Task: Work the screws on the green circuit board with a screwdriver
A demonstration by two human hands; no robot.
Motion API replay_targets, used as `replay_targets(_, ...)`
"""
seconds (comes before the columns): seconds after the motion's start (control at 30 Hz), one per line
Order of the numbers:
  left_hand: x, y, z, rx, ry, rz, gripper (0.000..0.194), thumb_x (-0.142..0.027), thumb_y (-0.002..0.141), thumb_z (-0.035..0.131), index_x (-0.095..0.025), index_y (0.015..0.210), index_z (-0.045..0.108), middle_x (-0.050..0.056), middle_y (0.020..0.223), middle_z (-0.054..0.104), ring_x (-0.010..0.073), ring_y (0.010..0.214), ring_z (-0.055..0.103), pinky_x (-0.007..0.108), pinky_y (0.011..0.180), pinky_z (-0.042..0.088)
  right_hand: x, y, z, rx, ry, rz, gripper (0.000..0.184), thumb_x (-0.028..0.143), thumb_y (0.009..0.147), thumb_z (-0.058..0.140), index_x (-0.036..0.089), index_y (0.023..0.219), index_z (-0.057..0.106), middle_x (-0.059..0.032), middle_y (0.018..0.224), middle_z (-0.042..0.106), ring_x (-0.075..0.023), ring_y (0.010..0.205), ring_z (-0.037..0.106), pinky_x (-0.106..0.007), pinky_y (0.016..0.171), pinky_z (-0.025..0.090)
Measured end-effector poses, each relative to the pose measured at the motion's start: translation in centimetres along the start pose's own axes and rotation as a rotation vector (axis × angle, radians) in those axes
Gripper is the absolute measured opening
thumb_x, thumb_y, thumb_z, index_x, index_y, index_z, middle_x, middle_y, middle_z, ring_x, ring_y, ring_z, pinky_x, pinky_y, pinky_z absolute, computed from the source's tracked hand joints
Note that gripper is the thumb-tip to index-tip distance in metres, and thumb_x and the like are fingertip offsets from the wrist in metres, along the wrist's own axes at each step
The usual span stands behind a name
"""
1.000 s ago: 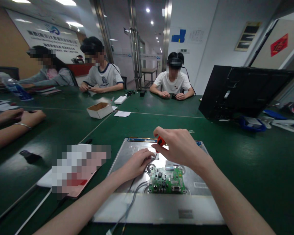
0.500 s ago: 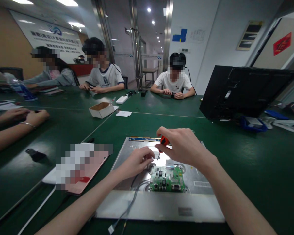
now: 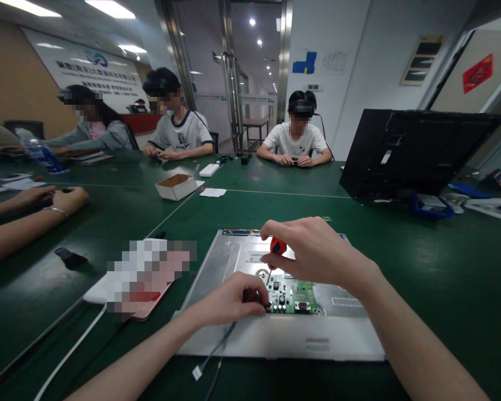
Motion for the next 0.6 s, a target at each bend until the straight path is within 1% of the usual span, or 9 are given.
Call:
replay_targets(0.07, -0.2, 0.0, 0.1, -0.012, 0.028, 0.003, 0.007, -0.016, 0.076, 0.069, -0.015, 0.083, 0.067, -0.003, 0.072, 0.059, 0.0122, 0.065, 0.051, 0.023, 0.059, 0.04, 0.3, -0.2, 0.0, 0.008, -0.011, -0.006, 0.017, 0.035, 0.09, 0.058, 0.022, 0.1, 0.054, 0.0017, 0.081, 0.068, -0.0129, 0.064, 0.057, -0.024, 0.053, 0.027)
replay_targets(0.23, -0.2, 0.1, -0.1, -0.023, 0.043, 0.052, 0.007, -0.017, 0.077, 0.067, -0.016, 0.084, 0.068, 0.001, 0.08, 0.065, 0.0141, 0.071, 0.056, 0.024, 0.063, 0.043, 0.8, -0.8, -0.4, 0.011, -0.047, -0.026, 0.019, 0.035, 0.089, 0.059, 0.021, 0.1, 0.053, 0.0017, 0.081, 0.068, -0.0131, 0.064, 0.057, -0.024, 0.053, 0.026)
replay_targets(0.33, -0.2, 0.2, 0.0, -0.008, 0.047, 0.088, 0.006, -0.017, 0.076, 0.067, -0.016, 0.083, 0.068, 0.0, 0.077, 0.065, 0.0134, 0.068, 0.056, 0.023, 0.061, 0.043, 1.2, -1.1, -0.8, -0.001, -0.053, -0.038, 0.018, 0.034, 0.089, 0.059, 0.021, 0.1, 0.053, 0.0019, 0.082, 0.068, -0.0137, 0.065, 0.058, -0.024, 0.053, 0.027)
replay_targets(0.5, -0.2, 0.4, -0.1, -0.034, 0.076, 0.092, 0.006, -0.016, 0.073, 0.068, -0.015, 0.08, 0.068, -0.001, 0.071, 0.061, 0.0125, 0.063, 0.053, 0.022, 0.056, 0.04, 1.6, -1.4, -1.1, -0.005, -0.039, -0.058, 0.018, 0.034, 0.09, 0.058, 0.021, 0.101, 0.053, 0.0026, 0.082, 0.068, -0.0134, 0.066, 0.058, -0.024, 0.053, 0.029)
replay_targets(0.6, -0.4, 0.3, -0.2, -0.03, 0.088, 0.1, 0.008, -0.016, 0.073, 0.069, -0.015, 0.081, 0.068, 0.0, 0.072, 0.062, 0.013, 0.064, 0.054, 0.022, 0.057, 0.041, 1.6, -1.4, -1.1, -0.004, -0.043, -0.052, 0.019, 0.034, 0.09, 0.058, 0.021, 0.102, 0.053, 0.0021, 0.082, 0.068, -0.0135, 0.066, 0.058, -0.024, 0.054, 0.029)
Point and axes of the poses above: each hand's wrist, its own y-axis towards the middle knuckle, its own z-axis out of the palm, x = y × z, the point moved 6 cm from there along y, towards the middle knuckle
